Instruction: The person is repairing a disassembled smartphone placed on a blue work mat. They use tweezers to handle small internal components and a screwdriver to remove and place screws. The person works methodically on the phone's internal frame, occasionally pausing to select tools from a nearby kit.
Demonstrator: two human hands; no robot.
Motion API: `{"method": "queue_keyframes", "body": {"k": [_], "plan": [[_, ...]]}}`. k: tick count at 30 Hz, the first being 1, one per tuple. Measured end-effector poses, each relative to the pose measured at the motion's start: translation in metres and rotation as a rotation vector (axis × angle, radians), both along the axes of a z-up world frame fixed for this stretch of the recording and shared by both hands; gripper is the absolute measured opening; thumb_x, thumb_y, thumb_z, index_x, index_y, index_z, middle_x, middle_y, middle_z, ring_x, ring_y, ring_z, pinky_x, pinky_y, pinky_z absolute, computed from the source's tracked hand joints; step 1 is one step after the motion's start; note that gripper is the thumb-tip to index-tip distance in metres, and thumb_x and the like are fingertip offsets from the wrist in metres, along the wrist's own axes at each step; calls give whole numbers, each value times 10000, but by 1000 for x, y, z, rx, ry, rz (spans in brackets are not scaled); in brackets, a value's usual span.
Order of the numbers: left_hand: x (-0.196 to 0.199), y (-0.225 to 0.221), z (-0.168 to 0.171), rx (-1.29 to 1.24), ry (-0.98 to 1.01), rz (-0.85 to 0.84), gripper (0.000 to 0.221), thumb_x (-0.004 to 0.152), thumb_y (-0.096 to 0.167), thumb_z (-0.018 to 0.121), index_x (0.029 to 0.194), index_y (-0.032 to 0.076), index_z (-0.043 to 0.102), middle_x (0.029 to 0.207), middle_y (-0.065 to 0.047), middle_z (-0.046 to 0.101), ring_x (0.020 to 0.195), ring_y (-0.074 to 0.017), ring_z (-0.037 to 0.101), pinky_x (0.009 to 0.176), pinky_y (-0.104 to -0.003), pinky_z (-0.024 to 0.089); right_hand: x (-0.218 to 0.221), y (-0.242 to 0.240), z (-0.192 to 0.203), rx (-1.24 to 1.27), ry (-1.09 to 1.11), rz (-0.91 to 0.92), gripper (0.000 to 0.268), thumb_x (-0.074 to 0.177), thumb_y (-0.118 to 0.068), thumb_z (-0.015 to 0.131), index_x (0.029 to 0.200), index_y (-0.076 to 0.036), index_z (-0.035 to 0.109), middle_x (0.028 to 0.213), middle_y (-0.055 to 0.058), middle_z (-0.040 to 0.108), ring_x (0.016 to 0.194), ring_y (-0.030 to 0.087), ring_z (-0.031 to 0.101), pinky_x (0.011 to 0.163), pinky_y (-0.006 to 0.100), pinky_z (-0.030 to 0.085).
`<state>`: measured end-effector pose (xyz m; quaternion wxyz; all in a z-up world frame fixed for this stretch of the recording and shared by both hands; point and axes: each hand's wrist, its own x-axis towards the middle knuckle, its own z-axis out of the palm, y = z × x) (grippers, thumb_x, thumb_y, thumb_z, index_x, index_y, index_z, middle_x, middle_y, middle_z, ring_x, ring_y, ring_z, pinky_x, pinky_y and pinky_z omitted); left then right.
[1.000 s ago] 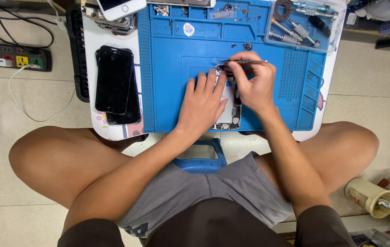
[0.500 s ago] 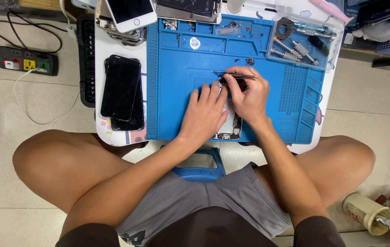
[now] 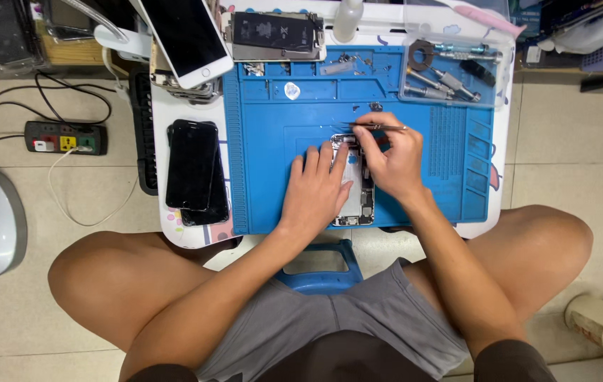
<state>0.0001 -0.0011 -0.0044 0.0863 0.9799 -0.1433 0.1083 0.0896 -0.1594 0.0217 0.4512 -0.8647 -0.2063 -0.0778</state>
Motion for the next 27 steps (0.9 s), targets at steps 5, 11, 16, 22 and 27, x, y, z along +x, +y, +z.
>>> {"method": "queue_keyframes", "body": {"k": [5, 11, 16, 22, 27], "plan": [[0, -2, 4, 22, 12, -10, 651, 958, 506, 703, 1447, 91, 592, 1302, -187, 556, 1158, -328, 549, 941, -458, 448, -5, -30, 4, -22, 1, 2, 44, 1040, -42, 767, 1081, -29, 760, 963, 128, 773, 859, 338, 746, 626, 345, 594], [-1, 2, 4, 2, 43, -9, 661, 972, 491, 697, 1482, 92, 564, 1322, -185, 547, 1167, -325, 540, 951, -456, 445, -16, -35, 5, -109, 6, 36, 40, 1072, -60, 743, 1102, -36, 754, 970, 127, 764, 873, 352, 743, 648, 353, 590], [-1, 2, 7, 1, 29, -15, 668, 976, 487, 698, 1488, 82, 555, 1310, -196, 556, 1153, -337, 544, 945, -462, 439, -17, -34, 12, -167, -17, 48, 46, 1069, -102, 723, 1100, -92, 756, 962, 89, 776, 867, 347, 747, 650, 384, 596], [-2, 4, 9, 11, 25, -7, 694, 989, 492, 689, 1519, 73, 529, 1329, -188, 556, 1174, -329, 536, 954, -452, 432, -21, -28, 15, -164, -34, 75, 57, 1074, -117, 701, 1101, -97, 748, 937, 78, 778, 863, 319, 726, 666, 355, 588], [-2, 8, 6, -8, 34, -15, 707, 957, 509, 705, 1491, 73, 549, 1310, -158, 558, 1160, -292, 535, 929, -422, 434, -22, -26, 9, -201, -51, 78, 67, 1058, -170, 705, 1097, -128, 740, 946, 38, 780, 887, 285, 710, 688, 357, 575]]}}
